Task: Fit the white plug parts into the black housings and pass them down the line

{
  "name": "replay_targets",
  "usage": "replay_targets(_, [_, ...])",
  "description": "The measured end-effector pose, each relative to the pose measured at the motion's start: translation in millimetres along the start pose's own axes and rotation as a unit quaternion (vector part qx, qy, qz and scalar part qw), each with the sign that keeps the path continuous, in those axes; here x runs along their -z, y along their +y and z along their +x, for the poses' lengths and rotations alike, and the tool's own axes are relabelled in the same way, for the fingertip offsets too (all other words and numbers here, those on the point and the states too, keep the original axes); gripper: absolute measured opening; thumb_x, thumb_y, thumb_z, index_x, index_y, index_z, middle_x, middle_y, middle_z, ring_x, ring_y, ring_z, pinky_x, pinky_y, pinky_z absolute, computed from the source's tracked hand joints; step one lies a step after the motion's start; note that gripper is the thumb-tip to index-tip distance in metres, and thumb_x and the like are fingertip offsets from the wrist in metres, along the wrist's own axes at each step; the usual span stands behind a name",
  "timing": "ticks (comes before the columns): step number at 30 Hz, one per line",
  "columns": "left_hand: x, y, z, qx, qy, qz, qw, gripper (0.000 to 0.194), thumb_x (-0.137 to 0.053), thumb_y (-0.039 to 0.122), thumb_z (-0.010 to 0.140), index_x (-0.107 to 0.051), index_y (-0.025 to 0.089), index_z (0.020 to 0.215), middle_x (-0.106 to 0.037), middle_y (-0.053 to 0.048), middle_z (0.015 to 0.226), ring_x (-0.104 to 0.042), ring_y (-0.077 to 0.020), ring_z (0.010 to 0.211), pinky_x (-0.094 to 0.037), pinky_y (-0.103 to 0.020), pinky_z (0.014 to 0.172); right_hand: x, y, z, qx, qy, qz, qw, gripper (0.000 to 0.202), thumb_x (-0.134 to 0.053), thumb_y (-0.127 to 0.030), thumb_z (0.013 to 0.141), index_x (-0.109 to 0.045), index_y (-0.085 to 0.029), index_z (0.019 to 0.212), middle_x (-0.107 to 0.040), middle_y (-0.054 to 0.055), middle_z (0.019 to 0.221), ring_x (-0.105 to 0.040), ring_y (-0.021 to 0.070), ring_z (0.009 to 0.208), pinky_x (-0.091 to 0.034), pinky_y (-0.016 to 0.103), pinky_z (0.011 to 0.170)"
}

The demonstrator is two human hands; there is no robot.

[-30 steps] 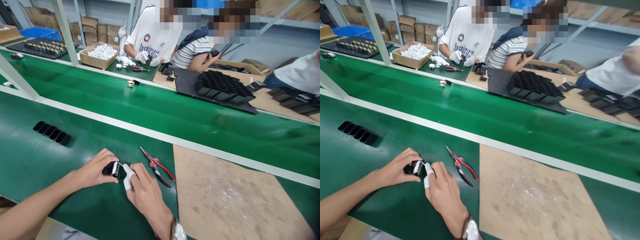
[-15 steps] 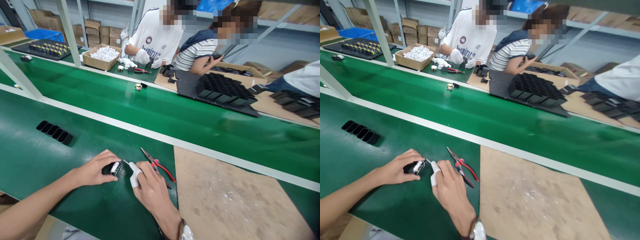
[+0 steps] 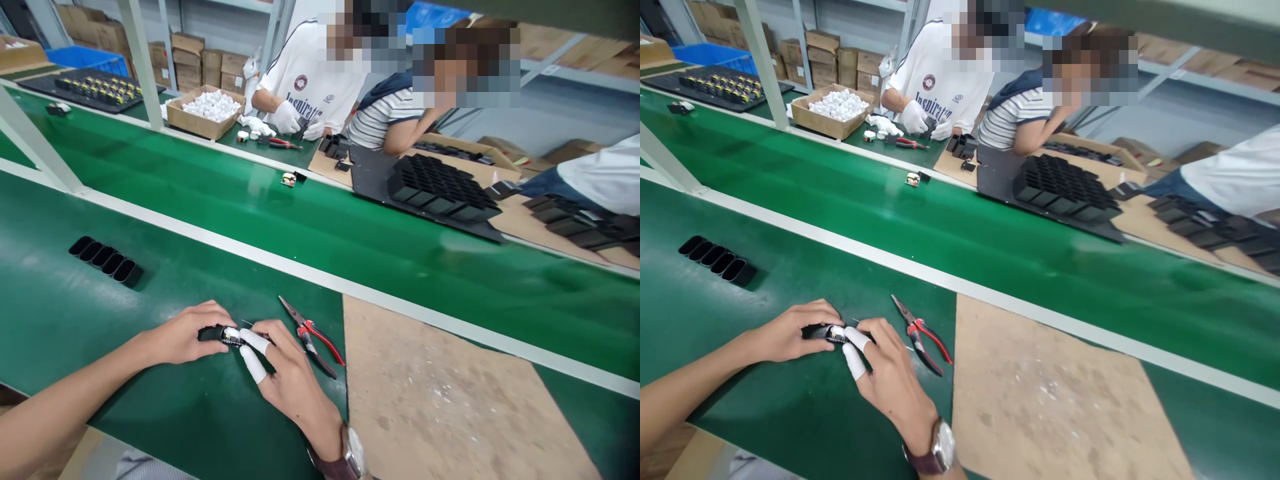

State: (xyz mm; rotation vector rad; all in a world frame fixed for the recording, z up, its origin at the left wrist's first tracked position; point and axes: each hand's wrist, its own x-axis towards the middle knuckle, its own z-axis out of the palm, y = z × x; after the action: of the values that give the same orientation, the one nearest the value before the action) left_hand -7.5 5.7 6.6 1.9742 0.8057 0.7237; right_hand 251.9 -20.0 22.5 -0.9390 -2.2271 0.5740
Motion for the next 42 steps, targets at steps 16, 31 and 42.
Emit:
replay_targets(16, [-0.8,2,1,0.009,-0.010,0.027,1.000,0.019,-0.070,0.025,0.100,-0.069,0.020,0.119,-0.072,-0.009,0.113,-0.066,-0.0233,0.107,-0.054,-0.035,0.093,-14,3,4,0.022,-0.066,-0.018,0.997,0.050,-0.056,-0.014,0.104,-0.051,-0.029,0.151,-0.059,0.012,0.123,-0.059,0.0271,0.109,-0.059,0.047,0.091])
replay_targets(31, [-3.7,0,-2,0.000,0.008,0.039,0.999,0.028,-0.072,0.020,0.096,-0.068,0.019,0.124,-0.071,-0.010,0.115,-0.066,-0.0244,0.108,-0.057,-0.037,0.093,0,13,-2,-0.004,-0.029,0.015,0.999,0.056,-0.062,-0.028,0.105,-0.041,-0.028,0.157,-0.068,0.012,0.128,-0.066,0.0265,0.117,-0.056,0.049,0.101])
replay_targets(42, [-5.9,4,0,0.027,-0.015,0.086,0.996,0.028,-0.074,0.029,0.098,-0.067,0.021,0.124,-0.071,-0.008,0.119,-0.064,-0.0249,0.112,-0.055,-0.038,0.097,16,28,-7,-0.028,-0.052,-0.175,0.983,0.021,-0.050,-0.009,0.101,-0.067,-0.017,0.110,-0.067,0.010,0.102,-0.064,0.0267,0.094,-0.059,0.047,0.084])
